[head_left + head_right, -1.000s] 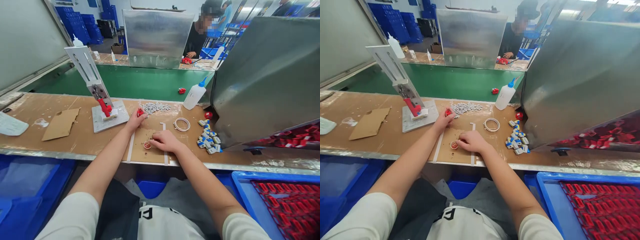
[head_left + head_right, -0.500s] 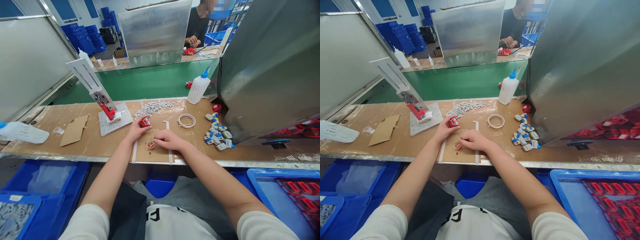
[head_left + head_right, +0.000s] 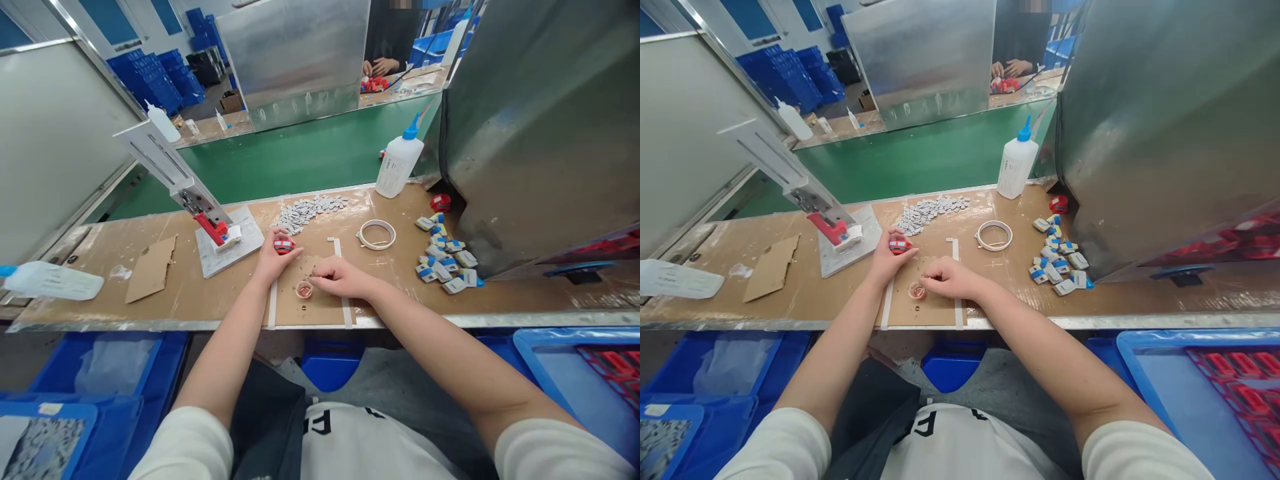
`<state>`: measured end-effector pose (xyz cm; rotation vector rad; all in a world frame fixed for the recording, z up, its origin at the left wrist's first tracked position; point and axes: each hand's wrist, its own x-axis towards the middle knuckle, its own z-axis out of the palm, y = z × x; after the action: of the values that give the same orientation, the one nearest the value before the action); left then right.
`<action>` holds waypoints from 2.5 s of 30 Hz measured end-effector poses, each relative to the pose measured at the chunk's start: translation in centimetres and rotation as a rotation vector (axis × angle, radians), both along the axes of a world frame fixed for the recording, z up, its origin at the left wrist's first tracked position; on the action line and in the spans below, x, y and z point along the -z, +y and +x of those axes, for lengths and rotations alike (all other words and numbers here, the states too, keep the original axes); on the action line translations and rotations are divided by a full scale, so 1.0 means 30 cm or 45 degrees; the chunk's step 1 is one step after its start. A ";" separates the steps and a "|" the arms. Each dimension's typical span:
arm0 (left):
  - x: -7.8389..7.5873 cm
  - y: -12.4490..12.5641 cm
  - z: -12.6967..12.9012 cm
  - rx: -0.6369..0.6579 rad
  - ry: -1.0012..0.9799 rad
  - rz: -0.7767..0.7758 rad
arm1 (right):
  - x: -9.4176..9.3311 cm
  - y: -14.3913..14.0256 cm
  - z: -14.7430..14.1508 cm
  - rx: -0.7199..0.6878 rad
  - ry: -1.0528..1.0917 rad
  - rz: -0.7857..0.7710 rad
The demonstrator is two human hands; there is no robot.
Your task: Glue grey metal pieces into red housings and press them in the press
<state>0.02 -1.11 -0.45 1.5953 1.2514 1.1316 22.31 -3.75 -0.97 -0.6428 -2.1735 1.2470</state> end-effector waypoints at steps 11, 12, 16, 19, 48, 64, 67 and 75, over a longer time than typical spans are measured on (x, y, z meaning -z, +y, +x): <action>0.025 0.011 -0.005 0.161 0.124 0.027 | 0.007 0.012 -0.003 0.237 0.123 0.106; 0.026 0.011 -0.004 0.138 0.187 0.059 | 0.007 0.015 -0.002 0.324 0.162 0.126; 0.028 0.010 0.001 0.090 0.420 0.118 | 0.009 0.026 -0.009 0.611 0.265 0.149; 0.028 0.011 0.009 0.138 0.578 0.126 | 0.013 0.037 -0.018 0.715 0.298 0.134; 0.028 0.016 0.028 0.157 0.812 0.101 | 0.030 0.066 -0.027 0.734 0.179 0.257; 0.015 0.022 0.009 -0.013 0.467 -0.074 | 0.018 0.129 0.046 1.161 -0.613 0.268; 0.007 0.037 0.009 0.000 0.412 -0.089 | 0.015 0.139 0.042 1.136 -0.815 0.250; -0.059 0.089 0.083 0.182 0.218 -0.185 | 0.055 0.156 0.037 1.032 -0.260 0.306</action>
<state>2.51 1.56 1.33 1.6696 1.2762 0.8109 23.40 0.92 -2.64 -1.4006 -1.8404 0.4993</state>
